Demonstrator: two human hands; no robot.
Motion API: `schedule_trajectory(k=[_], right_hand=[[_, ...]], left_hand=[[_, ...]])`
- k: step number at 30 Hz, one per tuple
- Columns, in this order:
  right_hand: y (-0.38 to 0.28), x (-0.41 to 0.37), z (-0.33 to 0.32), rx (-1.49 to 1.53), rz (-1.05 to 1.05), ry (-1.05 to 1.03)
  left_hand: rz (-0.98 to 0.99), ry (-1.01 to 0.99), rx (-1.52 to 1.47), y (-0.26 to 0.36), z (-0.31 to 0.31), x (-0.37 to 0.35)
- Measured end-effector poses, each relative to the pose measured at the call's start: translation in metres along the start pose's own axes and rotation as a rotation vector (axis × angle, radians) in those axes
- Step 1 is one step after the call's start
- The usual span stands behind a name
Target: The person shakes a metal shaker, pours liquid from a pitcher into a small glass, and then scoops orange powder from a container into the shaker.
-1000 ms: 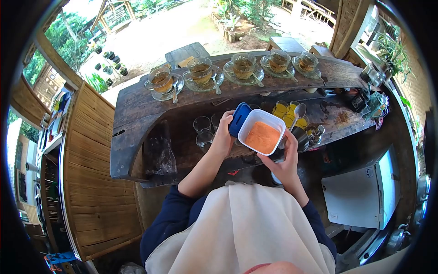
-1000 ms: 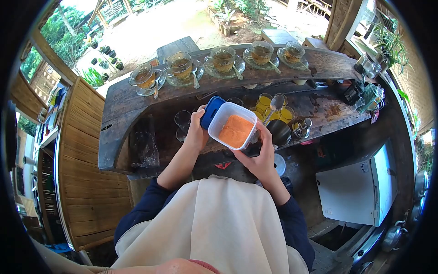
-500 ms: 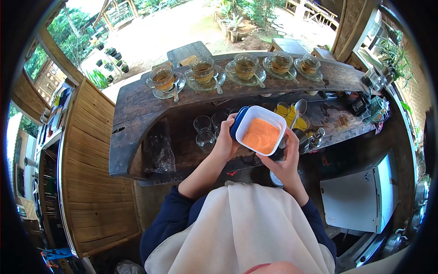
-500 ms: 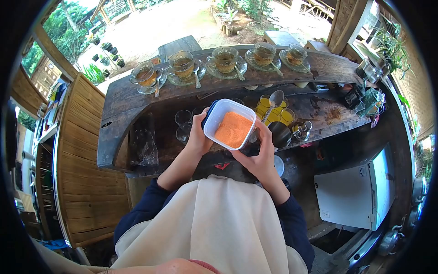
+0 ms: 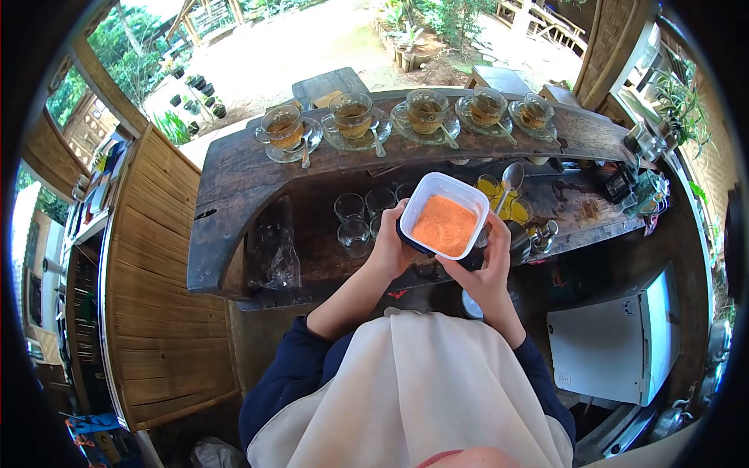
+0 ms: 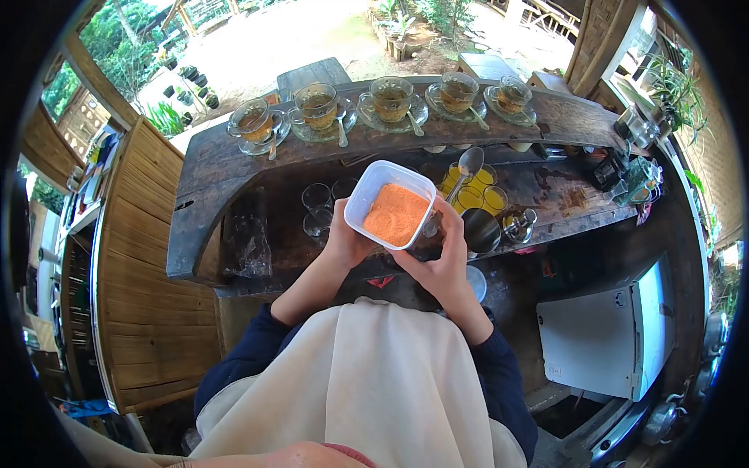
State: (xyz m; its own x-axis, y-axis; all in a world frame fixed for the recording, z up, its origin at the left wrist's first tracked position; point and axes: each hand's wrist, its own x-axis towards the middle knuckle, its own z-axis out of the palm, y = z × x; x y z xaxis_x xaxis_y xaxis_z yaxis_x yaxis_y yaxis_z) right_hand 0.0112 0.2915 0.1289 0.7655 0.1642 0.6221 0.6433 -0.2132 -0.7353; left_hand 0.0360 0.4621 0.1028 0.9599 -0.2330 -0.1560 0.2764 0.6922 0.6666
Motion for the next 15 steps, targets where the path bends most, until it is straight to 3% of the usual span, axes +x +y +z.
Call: schedule_trajectory(k=[7,15], right_hand=[[0.005,-0.002,0.005,-0.017,-0.015,-0.013],[0.007,-0.003,0.011,0.012,-0.025,-0.019]], left_hand=[[-0.048,0.079,-0.103,-0.005,0.0,0.0],[-0.037,0.094,-0.019,-0.01,-0.002,-0.001]])
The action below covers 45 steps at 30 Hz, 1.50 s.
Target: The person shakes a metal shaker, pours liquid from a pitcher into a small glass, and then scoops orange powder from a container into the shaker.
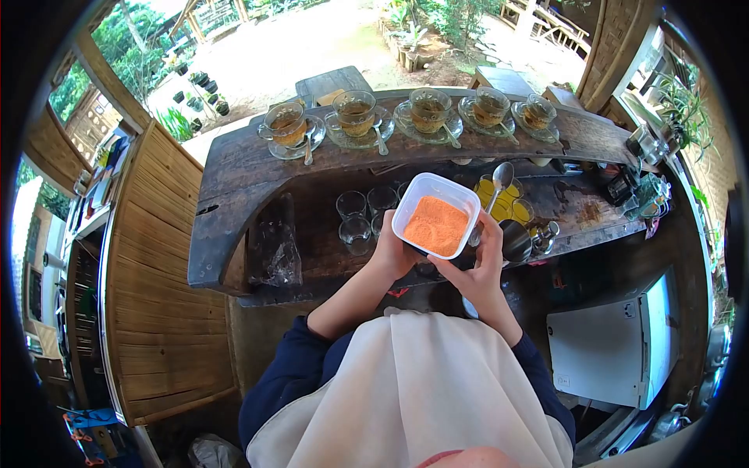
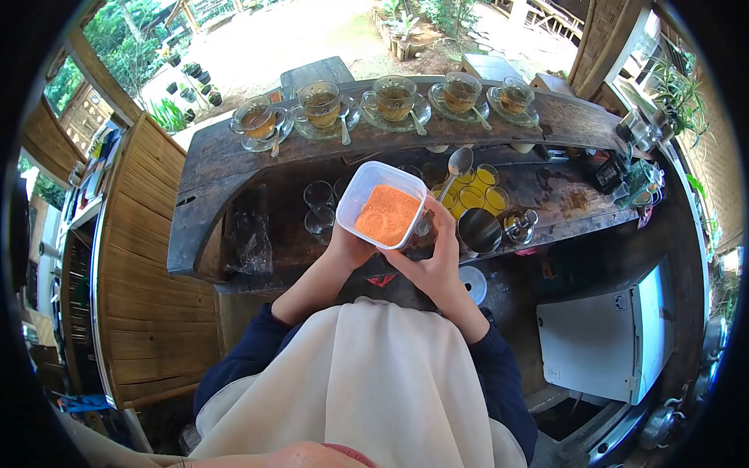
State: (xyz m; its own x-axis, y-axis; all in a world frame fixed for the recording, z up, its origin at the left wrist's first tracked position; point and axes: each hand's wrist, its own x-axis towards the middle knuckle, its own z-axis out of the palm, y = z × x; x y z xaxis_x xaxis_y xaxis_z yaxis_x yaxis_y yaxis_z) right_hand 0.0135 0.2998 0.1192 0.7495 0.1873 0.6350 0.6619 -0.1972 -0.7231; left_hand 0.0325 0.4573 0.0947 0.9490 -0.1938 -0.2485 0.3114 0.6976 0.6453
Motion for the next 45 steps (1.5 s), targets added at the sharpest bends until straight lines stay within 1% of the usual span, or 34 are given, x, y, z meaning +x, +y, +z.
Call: schedule_trajectory(k=[9,11,14,17,20,25,34,39,45], right_hand=[[0.001,-0.001,0.005,0.004,-0.009,0.025],[-0.002,0.0,0.008,0.058,-0.012,0.037],[0.003,-0.002,0.01,0.069,-0.041,0.049],[0.004,-0.003,0.012,0.092,-0.048,0.048],[0.005,-0.006,0.012,0.096,0.004,0.01],[0.001,-0.004,0.013,0.065,-0.022,0.004],[0.006,-0.008,0.013,0.045,-0.025,0.005],[0.007,-0.01,0.013,0.003,-0.045,0.04],[0.014,-0.016,0.015,0.049,-0.021,0.002]], left_hand=[[-0.013,-0.017,-0.015,-0.004,-0.004,0.001],[-0.013,-0.027,-0.017,-0.005,-0.005,0.001],[-0.007,-0.004,-0.055,-0.006,-0.003,0.0],[0.01,-0.029,-0.121,-0.006,-0.002,-0.003],[-0.009,-0.021,-0.187,-0.005,0.0,-0.006],[-0.029,-0.004,-0.299,-0.003,0.003,-0.01],[-0.034,0.047,-0.337,0.001,0.015,-0.018],[-0.057,0.025,-0.338,-0.001,0.012,-0.017],[-0.059,0.001,-0.366,-0.006,0.007,-0.013]])
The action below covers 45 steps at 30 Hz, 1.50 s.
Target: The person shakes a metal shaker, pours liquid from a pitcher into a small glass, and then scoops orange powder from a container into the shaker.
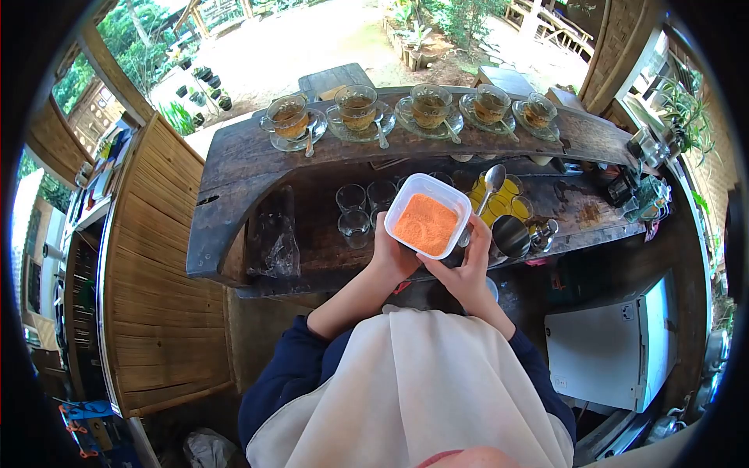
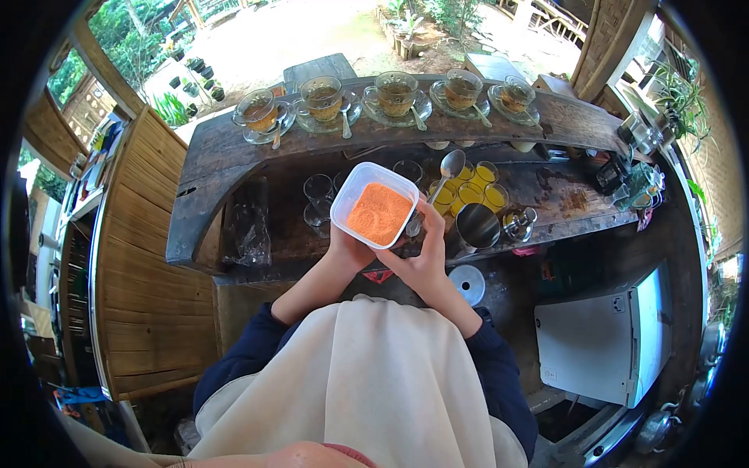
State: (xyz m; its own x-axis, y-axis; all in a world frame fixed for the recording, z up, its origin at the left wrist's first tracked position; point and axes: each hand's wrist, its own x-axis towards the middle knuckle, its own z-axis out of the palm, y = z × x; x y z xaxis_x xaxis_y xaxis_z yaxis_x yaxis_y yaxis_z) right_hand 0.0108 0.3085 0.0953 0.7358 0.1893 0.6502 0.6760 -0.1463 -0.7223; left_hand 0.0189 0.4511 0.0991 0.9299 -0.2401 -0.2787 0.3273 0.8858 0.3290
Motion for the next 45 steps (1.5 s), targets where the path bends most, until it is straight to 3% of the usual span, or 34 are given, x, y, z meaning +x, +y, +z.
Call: schedule_trajectory(k=[45], right_hand=[[0.016,-0.018,0.027,0.169,-0.05,0.049]], left_hand=[[0.008,-0.022,-0.003,0.01,-0.011,-0.023]])
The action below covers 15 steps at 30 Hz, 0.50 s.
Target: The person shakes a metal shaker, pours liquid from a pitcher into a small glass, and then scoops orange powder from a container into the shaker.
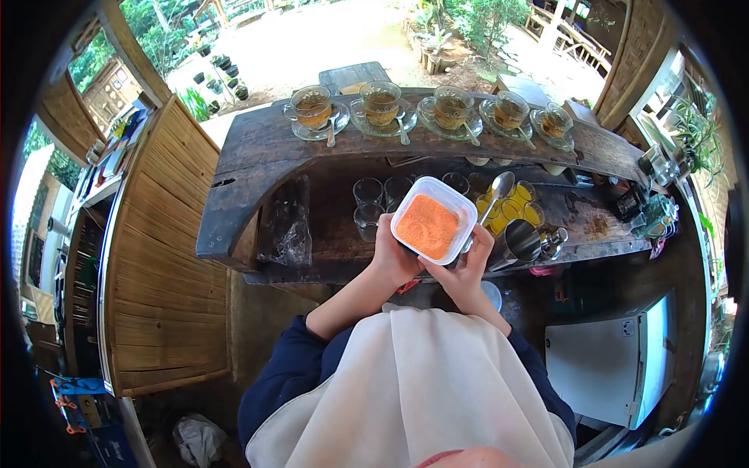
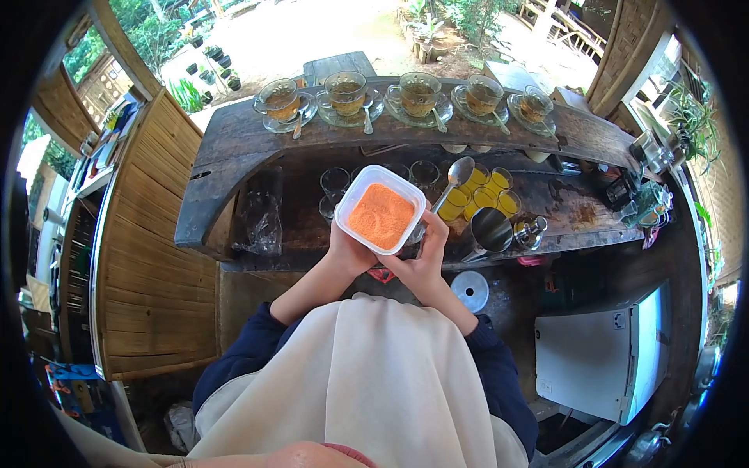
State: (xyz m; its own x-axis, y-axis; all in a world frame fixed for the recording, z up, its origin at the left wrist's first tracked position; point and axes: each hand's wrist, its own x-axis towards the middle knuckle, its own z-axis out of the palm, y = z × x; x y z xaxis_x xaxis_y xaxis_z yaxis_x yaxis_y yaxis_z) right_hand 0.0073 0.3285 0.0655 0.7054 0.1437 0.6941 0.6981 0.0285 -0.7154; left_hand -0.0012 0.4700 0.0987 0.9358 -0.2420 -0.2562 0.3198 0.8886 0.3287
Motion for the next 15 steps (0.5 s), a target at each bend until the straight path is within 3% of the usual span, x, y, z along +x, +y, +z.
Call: schedule_trajectory(k=[10,15], right_hand=[[-0.005,0.0,-0.009,-0.037,0.068,0.001],[-0.001,-0.001,-0.019,-0.057,0.078,0.009]], left_hand=[[-0.059,-0.109,0.066,-0.007,-0.004,0.006],[-0.025,-0.04,0.061,-0.011,0.005,0.011]])
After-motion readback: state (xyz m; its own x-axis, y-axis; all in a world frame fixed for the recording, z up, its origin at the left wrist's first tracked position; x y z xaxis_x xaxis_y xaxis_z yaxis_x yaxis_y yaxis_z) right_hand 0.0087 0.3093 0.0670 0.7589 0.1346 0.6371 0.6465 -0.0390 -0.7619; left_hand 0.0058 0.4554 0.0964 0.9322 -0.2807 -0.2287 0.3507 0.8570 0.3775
